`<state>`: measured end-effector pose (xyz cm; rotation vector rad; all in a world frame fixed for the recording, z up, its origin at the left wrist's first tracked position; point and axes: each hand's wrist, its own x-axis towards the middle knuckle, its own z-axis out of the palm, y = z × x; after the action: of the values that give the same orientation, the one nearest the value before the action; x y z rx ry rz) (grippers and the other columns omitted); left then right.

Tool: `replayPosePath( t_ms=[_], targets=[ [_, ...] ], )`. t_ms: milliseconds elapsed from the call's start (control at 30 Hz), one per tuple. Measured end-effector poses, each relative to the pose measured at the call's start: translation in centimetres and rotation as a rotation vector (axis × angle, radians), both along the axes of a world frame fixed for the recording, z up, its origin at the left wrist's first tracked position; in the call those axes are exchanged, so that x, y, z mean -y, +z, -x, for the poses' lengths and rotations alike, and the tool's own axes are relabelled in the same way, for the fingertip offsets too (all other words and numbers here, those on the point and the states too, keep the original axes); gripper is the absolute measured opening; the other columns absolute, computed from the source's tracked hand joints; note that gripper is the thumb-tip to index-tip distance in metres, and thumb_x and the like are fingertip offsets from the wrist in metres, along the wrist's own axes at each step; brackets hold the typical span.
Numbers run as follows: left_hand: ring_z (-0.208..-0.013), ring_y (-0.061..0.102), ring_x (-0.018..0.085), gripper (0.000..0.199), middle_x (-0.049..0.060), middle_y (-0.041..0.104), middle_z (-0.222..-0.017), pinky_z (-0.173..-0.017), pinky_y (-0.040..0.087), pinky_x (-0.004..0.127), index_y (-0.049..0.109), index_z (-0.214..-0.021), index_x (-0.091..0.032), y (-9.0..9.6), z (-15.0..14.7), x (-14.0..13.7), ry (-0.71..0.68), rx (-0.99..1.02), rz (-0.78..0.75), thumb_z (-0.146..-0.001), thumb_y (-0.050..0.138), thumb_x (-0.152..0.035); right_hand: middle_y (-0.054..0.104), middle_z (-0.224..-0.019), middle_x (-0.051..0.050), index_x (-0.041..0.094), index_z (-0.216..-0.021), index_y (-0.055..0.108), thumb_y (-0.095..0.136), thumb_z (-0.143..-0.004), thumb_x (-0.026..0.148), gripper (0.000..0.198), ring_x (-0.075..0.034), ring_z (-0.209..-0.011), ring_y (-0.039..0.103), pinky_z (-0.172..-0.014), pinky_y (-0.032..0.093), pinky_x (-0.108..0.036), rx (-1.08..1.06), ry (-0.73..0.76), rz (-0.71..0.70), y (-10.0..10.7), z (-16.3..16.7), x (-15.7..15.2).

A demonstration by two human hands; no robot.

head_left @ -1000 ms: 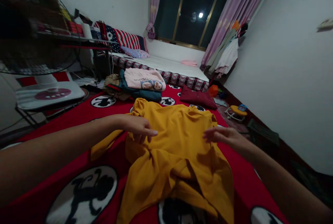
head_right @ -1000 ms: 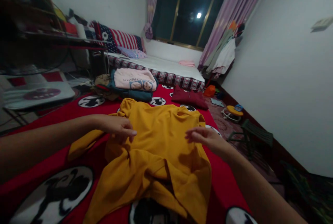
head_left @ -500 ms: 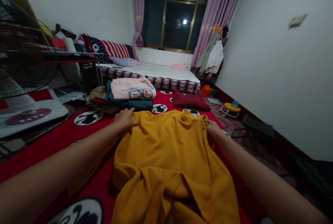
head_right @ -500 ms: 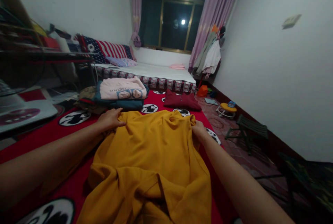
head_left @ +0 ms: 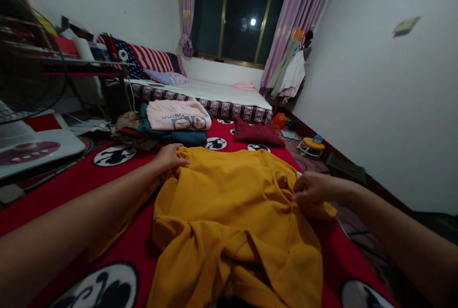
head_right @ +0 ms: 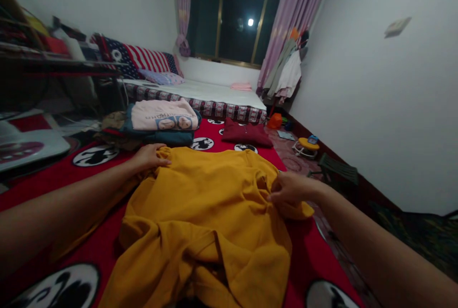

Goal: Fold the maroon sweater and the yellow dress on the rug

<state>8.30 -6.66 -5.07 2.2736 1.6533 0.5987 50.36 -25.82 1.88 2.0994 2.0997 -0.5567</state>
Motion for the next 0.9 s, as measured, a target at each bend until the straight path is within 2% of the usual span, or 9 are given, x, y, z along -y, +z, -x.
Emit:
replayPosePath(
  t_ms=[100, 167, 233, 300, 467, 567, 633, 733, 900],
  targets=[
    [-0.1, 0.065, 0.026, 0.06, 0.009, 0.068, -0.114, -0.086, 0.05, 0.03, 0.058, -0.123, -0.014, 1.2, -1.3, 1.9, -0.096, 0.062, -0.017, -0.066, 0.07, -0.031, 0.07, -0.089, -0.009, 0.019, -0.092, 0.072, 0.058, -0.078, 0.05, 0.037, -0.023, -0.081, 0.063, -0.068, 0.044, -0.03, 0.02, -0.181, -0.504, -0.8, 0.7, -3.0],
    [-0.095, 0.065, 0.023, 0.053, 0.003, 0.068, -0.111, -0.08, 0.05, 0.026, 0.059, -0.122, -0.02, 1.7, -2.3, 3.8, -0.282, 0.021, -0.09, -0.069, 0.064, -0.023, 0.065, -0.114, -0.014, 0.015, -0.119, 0.062, 0.063, -0.075, 0.049, 0.055, -0.027, -0.101, 0.061, -0.081, 0.044, -0.033, -0.002, -0.324, -0.698, -2.1, 0.9, -5.1],
    [-0.09, 0.064, 0.021, 0.047, 0.001, 0.068, -0.105, -0.076, 0.048, 0.025, 0.062, -0.118, -0.026, 1.9, -3.3, 6.0, -0.515, -0.111, -0.181, -0.072, 0.06, -0.016, 0.06, -0.122, -0.018, 0.011, -0.128, 0.053, 0.071, -0.068, 0.05, 0.074, -0.029, -0.105, 0.059, -0.083, 0.045, -0.033, -0.128, -0.4, -0.656, -3.8, 1.4, -6.7],
    [-0.081, 0.062, 0.019, 0.037, 0.001, 0.067, -0.094, -0.069, 0.045, 0.025, 0.066, -0.11, -0.03, 1.8, -4.0, 8.1, -0.731, -0.292, -0.259, -0.078, 0.057, -0.014, 0.063, -0.115, -0.016, 0.012, -0.121, 0.057, 0.077, -0.061, 0.048, 0.073, -0.027, -0.098, 0.061, -0.078, 0.047, -0.031, -0.238, -0.387, -0.542, -5.5, 2.4, -7.3],
    [-0.08, 0.056, 0.018, 0.029, 0.004, 0.061, -0.09, -0.066, 0.039, 0.027, 0.062, -0.116, -0.035, 1.0, -4.1, 11.2, -1.057, -0.502, -0.444, -0.091, 0.053, -0.023, 0.063, -0.07, -0.001, 0.017, -0.073, 0.062, 0.065, -0.069, 0.028, 0.012, -0.014, -0.064, 0.056, -0.055, 0.035, -0.022, -0.114, -0.18, -0.377, -6.5, 5.1, -5.5],
    [-0.082, 0.054, 0.019, 0.027, 0.004, 0.061, -0.092, -0.07, 0.039, 0.03, 0.06, -0.116, -0.032, 1.1, -2.7, 11.0, -1.124, -0.55, -0.531, -0.092, 0.052, -0.023, 0.051, -0.055, 0.003, 0.018, -0.061, 0.056, 0.056, -0.068, 0.022, 0.008, -0.01, -0.051, 0.046, -0.047, 0.026, -0.022, -0.148, -0.138, -0.368, -4.4, 5.0, -4.0],
    [-0.084, 0.053, 0.019, 0.021, 0.004, 0.062, -0.092, -0.071, 0.039, 0.031, 0.063, -0.108, -0.028, 1.9, -1.4, 9.9, -1.141, -0.624, -0.596, -0.095, 0.047, -0.023, 0.049, -0.053, 0.004, 0.017, -0.061, 0.056, 0.054, -0.067, 0.024, 0.009, -0.01, -0.049, 0.044, -0.045, 0.025, -0.022, -0.274, -0.16, -0.424, -2.5, 4.1, -3.6],
    [-0.092, 0.053, 0.019, 0.027, 0.004, 0.062, -0.096, -0.076, 0.04, 0.032, 0.065, -0.098, -0.022, 4.8, 0.2, 6.7, -1.034, -0.75, -0.672, -0.098, 0.038, -0.019, 0.056, -0.059, 0.002, 0.017, -0.068, 0.062, 0.053, -0.068, 0.028, 0.014, -0.012, -0.052, 0.05, -0.047, 0.031, -0.022, -0.46, -0.252, -0.663, 0.3, 2.5, -4.4],
    [-0.118, 0.044, 0.021, 0.037, 0.002, 0.056, -0.114, -0.101, 0.035, 0.038, 0.058, -0.122, -0.013, 11.2, -0.6, 0.1, -0.56, -0.665, -0.596, -0.097, 0.032, -0.006, 0.066, -0.081, -0.005, 0.017, -0.084, 0.063, 0.057, -0.07, 0.029, 0.019, -0.019, -0.071, 0.061, -0.061, 0.046, -0.027, -0.514, -0.467, -1.072, 3.1, 1.4, -8.8]
  ],
)
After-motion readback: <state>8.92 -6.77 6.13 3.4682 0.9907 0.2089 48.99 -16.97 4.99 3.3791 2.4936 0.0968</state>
